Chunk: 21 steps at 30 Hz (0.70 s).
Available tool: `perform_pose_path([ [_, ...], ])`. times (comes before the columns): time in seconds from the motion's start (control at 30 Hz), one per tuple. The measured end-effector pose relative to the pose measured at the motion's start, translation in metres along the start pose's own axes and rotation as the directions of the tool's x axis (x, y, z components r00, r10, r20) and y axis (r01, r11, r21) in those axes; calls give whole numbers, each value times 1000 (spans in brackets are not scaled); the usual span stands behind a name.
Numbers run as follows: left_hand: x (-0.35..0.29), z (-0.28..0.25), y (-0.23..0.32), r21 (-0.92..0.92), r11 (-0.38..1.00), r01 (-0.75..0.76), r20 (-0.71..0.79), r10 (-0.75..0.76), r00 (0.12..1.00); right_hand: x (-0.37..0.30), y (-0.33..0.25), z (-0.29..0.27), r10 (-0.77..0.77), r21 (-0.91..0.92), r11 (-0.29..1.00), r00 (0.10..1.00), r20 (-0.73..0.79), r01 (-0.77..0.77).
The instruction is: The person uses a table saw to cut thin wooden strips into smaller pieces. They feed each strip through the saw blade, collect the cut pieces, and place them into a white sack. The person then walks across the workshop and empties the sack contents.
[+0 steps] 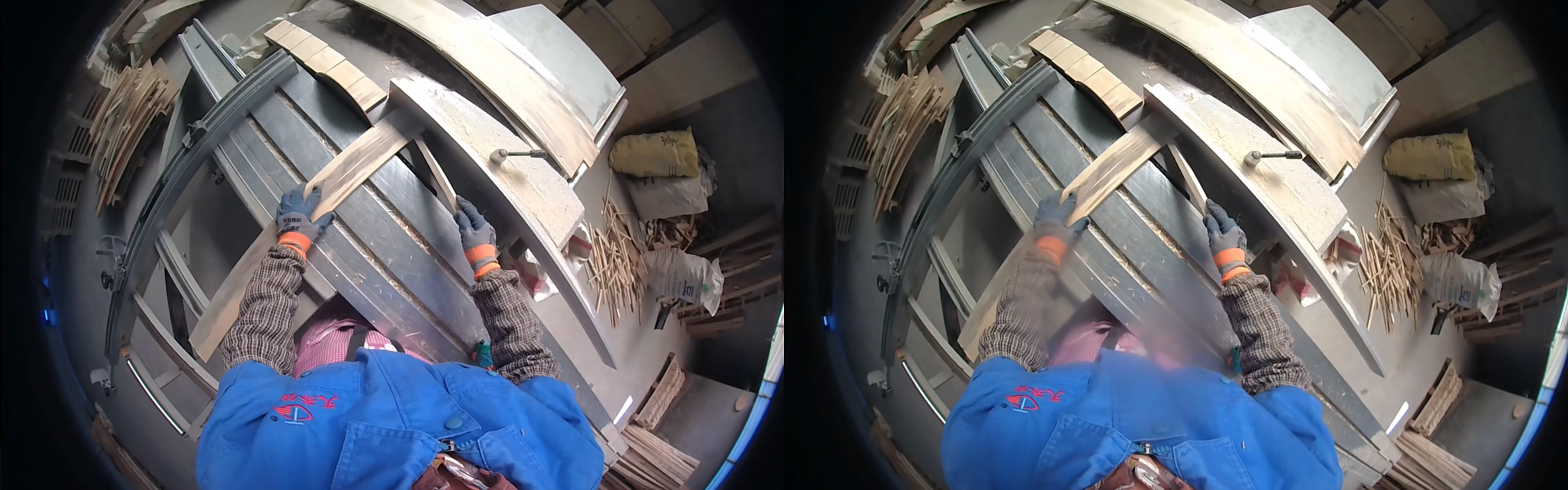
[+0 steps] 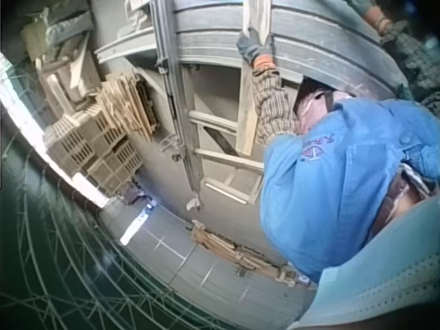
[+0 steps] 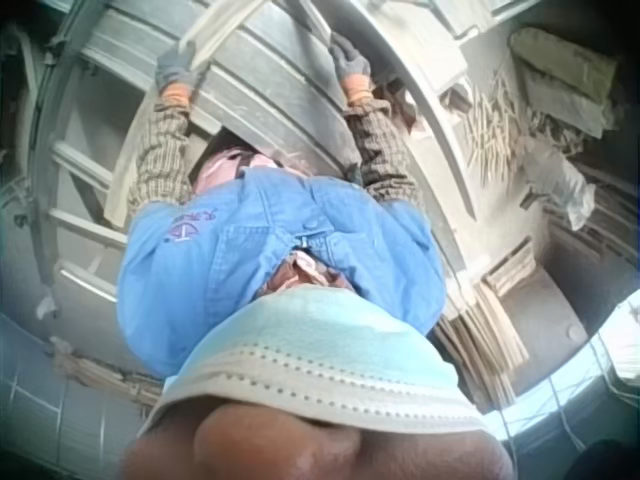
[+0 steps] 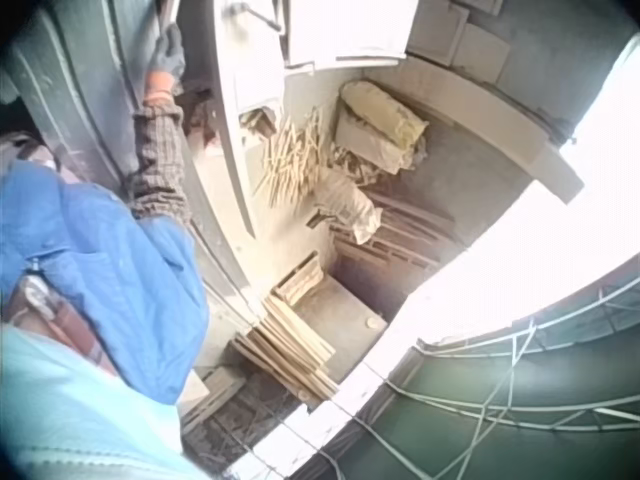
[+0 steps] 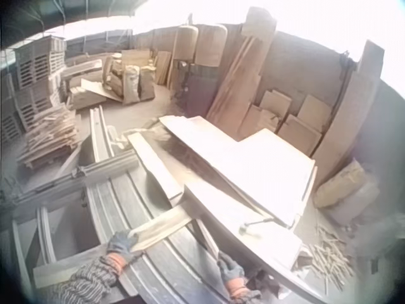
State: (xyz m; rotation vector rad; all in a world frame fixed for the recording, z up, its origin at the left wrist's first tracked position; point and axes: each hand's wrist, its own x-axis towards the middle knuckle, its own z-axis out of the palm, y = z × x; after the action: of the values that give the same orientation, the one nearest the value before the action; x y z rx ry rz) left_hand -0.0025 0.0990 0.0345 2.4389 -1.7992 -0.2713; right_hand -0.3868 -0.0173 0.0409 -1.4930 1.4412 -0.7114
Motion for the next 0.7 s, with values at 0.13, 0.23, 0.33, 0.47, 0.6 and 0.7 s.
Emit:
perform_pose_path([
  [0.13,2,0,-3,11,1000,10,-16,-10,1000,2,-8,7,-31,-11,999,1000,1,31],
  [0.23,9,-2,-8,13,1000,21,-11,-21,1000,10,-10,14,-66,-85,994,998,1,66],
  [0.33,18,-3,-18,33,999,16,-30,-15,999,19,-12,24,-93,-76,993,996,-4,92],
  [0.47,25,0,-32,56,998,-24,-105,30,994,25,-28,30,-69,-101,992,997,21,71],
  [0.6,30,0,-39,62,997,-35,-139,44,989,30,-35,37,-39,-116,992,999,30,42],
  [0.7,33,-2,-39,90,996,-18,-131,30,991,34,-37,41,-27,-135,990,999,33,31],
])
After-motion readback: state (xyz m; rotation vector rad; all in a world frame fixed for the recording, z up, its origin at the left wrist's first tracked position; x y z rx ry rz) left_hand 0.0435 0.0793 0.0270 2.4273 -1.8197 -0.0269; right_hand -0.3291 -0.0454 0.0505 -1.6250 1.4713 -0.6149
